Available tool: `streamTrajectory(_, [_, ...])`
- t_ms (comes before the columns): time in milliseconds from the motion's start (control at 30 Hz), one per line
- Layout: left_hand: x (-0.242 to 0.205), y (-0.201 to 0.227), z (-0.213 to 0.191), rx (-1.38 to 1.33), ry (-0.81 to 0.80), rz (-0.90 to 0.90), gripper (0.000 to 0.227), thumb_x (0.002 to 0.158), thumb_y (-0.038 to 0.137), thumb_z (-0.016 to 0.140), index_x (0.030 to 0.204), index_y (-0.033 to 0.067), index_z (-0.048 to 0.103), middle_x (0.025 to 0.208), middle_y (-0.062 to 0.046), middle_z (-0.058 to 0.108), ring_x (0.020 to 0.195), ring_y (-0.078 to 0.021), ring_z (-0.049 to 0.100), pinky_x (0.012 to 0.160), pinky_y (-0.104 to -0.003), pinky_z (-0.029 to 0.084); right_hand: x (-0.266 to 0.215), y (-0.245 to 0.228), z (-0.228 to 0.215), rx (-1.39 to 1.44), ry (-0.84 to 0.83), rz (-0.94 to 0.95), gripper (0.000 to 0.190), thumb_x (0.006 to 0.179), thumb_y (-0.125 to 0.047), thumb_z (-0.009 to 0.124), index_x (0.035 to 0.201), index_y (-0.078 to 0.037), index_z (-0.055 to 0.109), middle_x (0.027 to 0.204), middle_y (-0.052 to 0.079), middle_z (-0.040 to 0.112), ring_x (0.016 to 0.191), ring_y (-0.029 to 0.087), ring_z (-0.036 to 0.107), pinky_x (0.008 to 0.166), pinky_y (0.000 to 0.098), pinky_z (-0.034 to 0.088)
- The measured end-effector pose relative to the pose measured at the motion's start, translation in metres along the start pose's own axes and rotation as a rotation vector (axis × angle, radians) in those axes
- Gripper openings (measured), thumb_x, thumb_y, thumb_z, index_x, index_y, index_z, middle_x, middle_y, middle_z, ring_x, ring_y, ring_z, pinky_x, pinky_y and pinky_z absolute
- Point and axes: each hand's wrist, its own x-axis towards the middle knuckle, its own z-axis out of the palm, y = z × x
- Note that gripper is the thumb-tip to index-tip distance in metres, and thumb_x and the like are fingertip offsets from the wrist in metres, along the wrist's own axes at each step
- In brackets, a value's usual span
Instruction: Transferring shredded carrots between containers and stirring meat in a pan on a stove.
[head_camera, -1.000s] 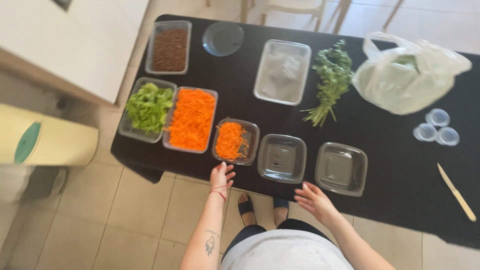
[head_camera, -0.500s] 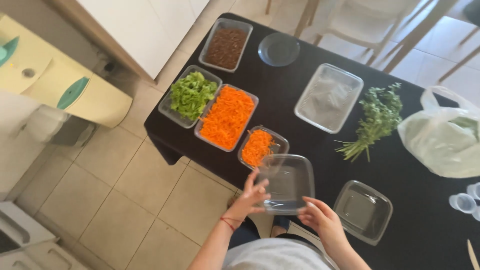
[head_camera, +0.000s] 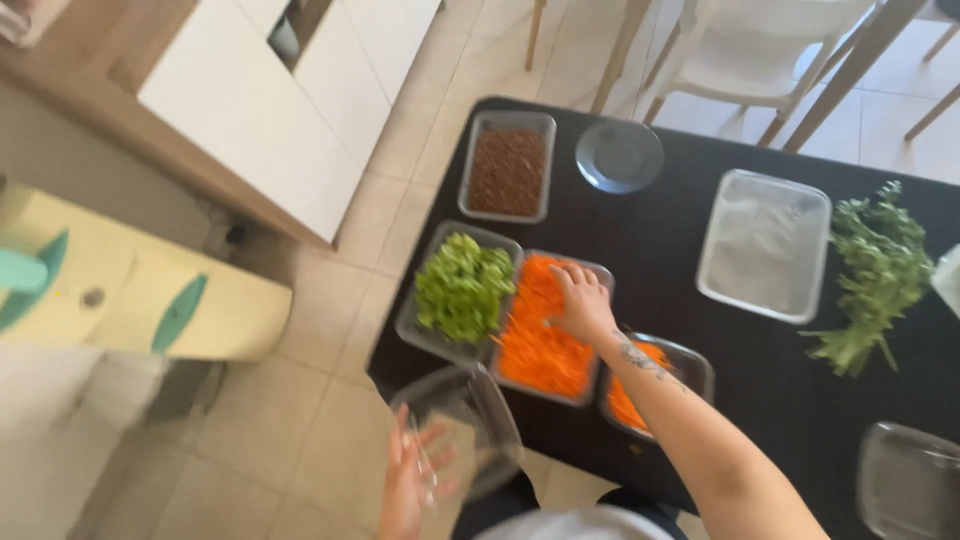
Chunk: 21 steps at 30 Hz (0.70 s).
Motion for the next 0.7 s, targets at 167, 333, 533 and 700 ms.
streamTrajectory(167, [0.013,0.055,-0.038,0.042,0.021,-0.121,0.067,0.076,0.044,0.043,0.142,0.041,0.028,0.122,-0.01,0.06,0.093,-0.0308,0.061,0.063,-0.044,0.048,0.028,-0.027,0.001,-0.161,-0.199,0.133,0.094,0.062,-0.049,0.081,0.138,-0.018,0.034,0.138,0.006,0.036,0.129,0.032,0.031,0.097,0.057,0.031])
streamTrajectory(333, [0.032,0.07,-0.048,0.027,-0.023,-0.207,0.072,0.072,0.046,0.043,0.142,0.0421,0.024,0.126,-0.009,0.057,0.095,-0.0334,0.059,0.068,-0.047,0.045,0.023,-0.037,0.001,-0.262,-0.226,0.184,0.073,0.063,-0.055,0.077,0.119,-0.015,0.051,0.133,0.006,0.034,0.126,0.029,0.029,0.099,0.0565,0.028])
streamTrajectory(533, [0.021,0.108,-0.013,0.116,-0.067,-0.134,0.067,0.078,0.043,0.041,0.143,0.0354,0.027,0.122,-0.014,0.059,0.093,-0.0311,0.063,0.061,-0.042,0.052,0.023,-0.048,-0.01,-0.086,-0.286,0.306,0.076,0.069,-0.036,0.079,0.131,-0.014,0.04,0.133,0.01,0.037,0.122,0.036,0.034,0.09,0.056,0.042])
streamTrajectory(700, [0.031,0.109,0.0,0.119,-0.135,-0.076,0.071,0.076,0.046,0.042,0.144,0.0328,0.026,0.122,-0.015,0.058,0.091,-0.0288,0.064,0.06,-0.038,0.053,0.016,-0.043,-0.003,-0.098,-0.274,0.321,0.105,0.059,-0.042,0.086,0.142,-0.027,0.024,0.141,0.006,0.029,0.129,0.034,0.026,0.094,0.0558,0.036])
